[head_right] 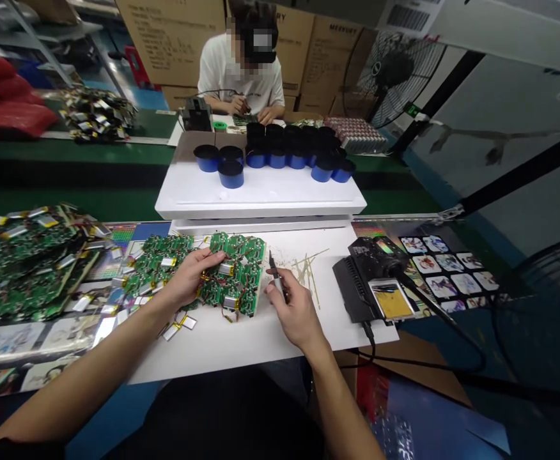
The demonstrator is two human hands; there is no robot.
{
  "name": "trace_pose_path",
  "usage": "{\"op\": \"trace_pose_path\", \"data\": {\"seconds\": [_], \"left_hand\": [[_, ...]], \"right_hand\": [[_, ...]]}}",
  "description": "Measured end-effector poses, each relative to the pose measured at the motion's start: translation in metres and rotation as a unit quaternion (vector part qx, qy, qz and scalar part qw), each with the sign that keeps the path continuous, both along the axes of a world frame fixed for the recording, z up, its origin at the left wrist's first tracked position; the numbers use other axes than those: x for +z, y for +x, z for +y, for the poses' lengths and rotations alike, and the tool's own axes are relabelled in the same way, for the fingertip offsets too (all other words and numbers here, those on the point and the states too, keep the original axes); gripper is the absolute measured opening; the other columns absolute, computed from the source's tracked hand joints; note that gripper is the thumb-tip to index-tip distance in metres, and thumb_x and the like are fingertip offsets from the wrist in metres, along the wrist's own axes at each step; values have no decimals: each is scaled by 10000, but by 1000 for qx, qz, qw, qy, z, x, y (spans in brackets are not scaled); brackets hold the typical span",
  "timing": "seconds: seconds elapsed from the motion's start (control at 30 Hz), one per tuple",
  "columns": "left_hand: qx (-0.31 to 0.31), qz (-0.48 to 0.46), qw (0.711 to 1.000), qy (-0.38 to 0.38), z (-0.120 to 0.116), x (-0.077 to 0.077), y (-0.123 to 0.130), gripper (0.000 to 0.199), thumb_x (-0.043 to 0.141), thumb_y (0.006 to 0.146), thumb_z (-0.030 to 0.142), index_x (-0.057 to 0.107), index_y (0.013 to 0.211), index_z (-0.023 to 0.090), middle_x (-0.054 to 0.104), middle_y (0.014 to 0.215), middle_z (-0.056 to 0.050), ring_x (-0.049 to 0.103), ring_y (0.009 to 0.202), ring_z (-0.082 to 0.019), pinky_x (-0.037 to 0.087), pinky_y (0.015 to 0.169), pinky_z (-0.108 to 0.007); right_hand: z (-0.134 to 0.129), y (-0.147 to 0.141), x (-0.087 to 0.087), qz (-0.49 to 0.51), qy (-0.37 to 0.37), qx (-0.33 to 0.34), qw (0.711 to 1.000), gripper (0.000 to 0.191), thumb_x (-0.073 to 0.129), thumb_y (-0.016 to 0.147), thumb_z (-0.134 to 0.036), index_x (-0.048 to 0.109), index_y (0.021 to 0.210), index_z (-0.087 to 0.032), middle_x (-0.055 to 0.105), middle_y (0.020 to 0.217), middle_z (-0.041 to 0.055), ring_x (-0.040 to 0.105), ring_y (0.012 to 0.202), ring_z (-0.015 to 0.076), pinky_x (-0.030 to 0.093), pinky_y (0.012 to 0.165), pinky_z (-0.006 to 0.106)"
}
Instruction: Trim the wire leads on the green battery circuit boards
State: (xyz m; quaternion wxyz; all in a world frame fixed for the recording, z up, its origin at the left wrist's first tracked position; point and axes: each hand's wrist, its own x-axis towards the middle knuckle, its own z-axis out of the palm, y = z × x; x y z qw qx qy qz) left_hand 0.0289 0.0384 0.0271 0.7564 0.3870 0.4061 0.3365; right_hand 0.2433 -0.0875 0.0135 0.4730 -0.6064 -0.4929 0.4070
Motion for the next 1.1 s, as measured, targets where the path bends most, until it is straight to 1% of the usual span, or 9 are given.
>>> {"op": "trace_pose_path", "data": {"seconds": [0.1,0.23,0.37,0.57,0.67,0.77,0.87,1.0,1.1], "left_hand": [[-5,-7,1000,0,-2,0,1,513,974,597,561,694,751,160,667,672,9,600,579,-125,503,549,-245],[-6,-15,1000,21,-2,-2,1,508,956,632,579,703,755,156,662,677,9,589,587,-121,491,551,-242],[-8,-13,998,62,-1,-5,-1,489,932,683,580,692,742,158,632,668,20,574,596,-114,504,573,-244],[-14,-3,998,66,-2,-6,1,507,927,680,597,664,718,166,615,667,17,560,601,-121,503,540,-245],[-19,-2,998,64,-3,-5,2,508,926,680,603,684,738,160,632,679,10,571,602,-123,517,547,-248],[-17,-6,999,48,-4,-4,2,506,943,662,586,693,746,154,647,675,6,584,595,-122,529,552,-244],[-22,-17,1000,13,-4,-3,1,501,969,629,555,694,737,150,658,660,1,594,571,-122,527,527,-236],[-33,-40,998,-39,-5,-5,3,464,979,627,505,732,801,152,698,719,-8,639,587,-138,562,532,-251],[-23,-58,996,-63,-7,-9,5,469,990,616,478,745,843,149,711,746,-6,649,595,-130,565,539,-239]], "right_hand": [[2,-2,-2,-55,-1,-5,998,373,599,1015,-471,678,1280,-219,728,942,43,657,785,199,549,715,302],[3,-3,-2,-76,11,-2,997,373,575,1025,-459,677,1290,-218,738,965,50,664,802,204,549,717,296],[2,-1,-1,-78,8,7,997,383,569,1029,-468,664,1300,-215,734,960,49,650,784,192,546,716,291],[0,0,-1,-67,-1,3,998,381,598,1017,-478,672,1279,-213,715,922,36,622,739,179,529,676,284],[-2,0,-1,-45,-5,5,999,363,602,1021,-470,670,1266,-212,686,851,16,591,678,161,504,639,275],[-4,-2,0,6,-10,12,1000,331,607,1027,-470,664,1222,-208,623,742,-18,539,597,137,454,572,257],[-6,-6,-1,104,-14,32,994,298,653,1002,-486,655,1100,-205,593,688,-30,522,559,127,417,513,246],[-6,-14,-4,283,-36,75,955,296,703,951,-497,610,1004,-221,591,672,-37,513,493,118,405,455,240],[-3,-18,-3,353,-47,88,930,310,715,919,-512,592,961,-231,599,673,-36,522,476,125,426,447,251]]}}
